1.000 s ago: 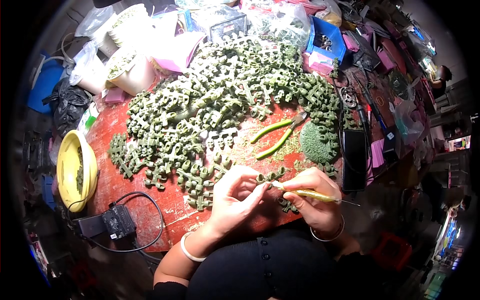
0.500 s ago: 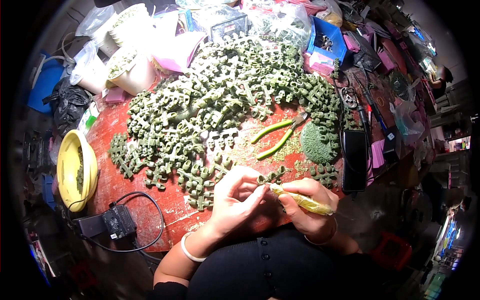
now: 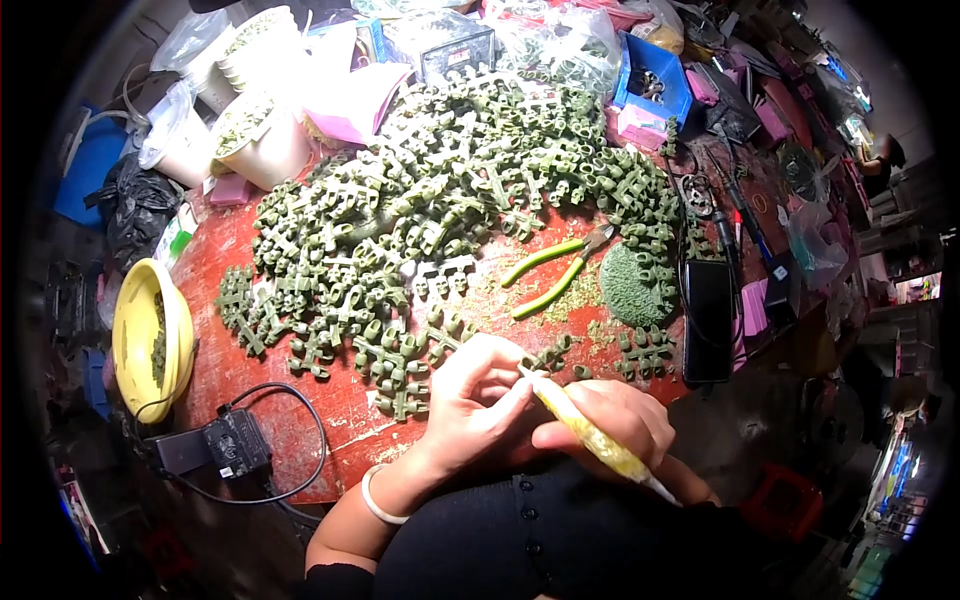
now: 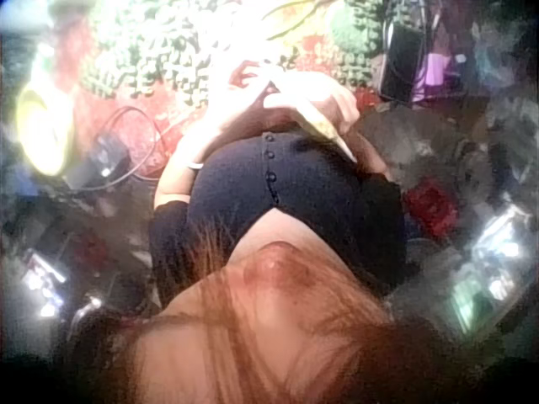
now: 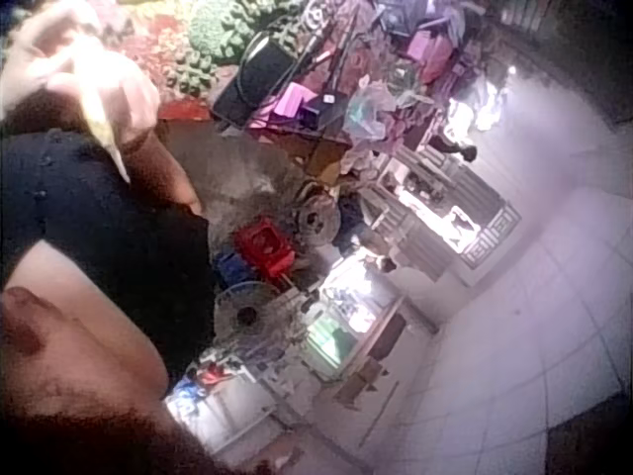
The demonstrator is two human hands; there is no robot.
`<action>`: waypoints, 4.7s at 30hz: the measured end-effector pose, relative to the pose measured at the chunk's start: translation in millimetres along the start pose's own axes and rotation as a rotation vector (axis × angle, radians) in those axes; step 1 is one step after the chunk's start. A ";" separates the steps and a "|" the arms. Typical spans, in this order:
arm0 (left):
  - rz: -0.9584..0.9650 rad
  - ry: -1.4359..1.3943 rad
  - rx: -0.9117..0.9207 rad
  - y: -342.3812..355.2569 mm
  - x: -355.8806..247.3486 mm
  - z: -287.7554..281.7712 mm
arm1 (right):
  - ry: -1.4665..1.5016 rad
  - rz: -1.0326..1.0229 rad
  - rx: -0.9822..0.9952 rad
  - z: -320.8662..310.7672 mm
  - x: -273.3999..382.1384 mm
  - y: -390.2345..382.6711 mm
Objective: The person solders small green plastic components together using a soldering iron, picking up individual pieces from a pile and joining them into a larger structure.
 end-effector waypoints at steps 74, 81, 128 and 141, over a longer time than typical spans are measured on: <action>0.085 0.106 0.024 6.7 -11.1 0.9 | 0.589 0.734 0.146 -5.9 -18.4 -0.7; -0.059 -0.153 0.001 6.6 -12.6 -0.5 | 0.357 0.423 0.138 -5.8 -18.9 10.1; -0.024 0.030 0.039 7.5 -8.2 -0.8 | 0.102 0.370 0.156 -12.4 -26.9 7.9; -0.095 -0.066 -0.002 5.7 -8.7 0.2 | 0.248 0.419 0.183 -12.0 -17.4 6.7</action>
Point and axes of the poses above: each hand's wrist, its own y-axis towards the middle knuckle, its own z-axis out of the palm, x = y × z, the point moved 3 cm from there along y, towards the middle knuckle, and after that the axes turned 7 degrees about z, right-handed, at the moved point
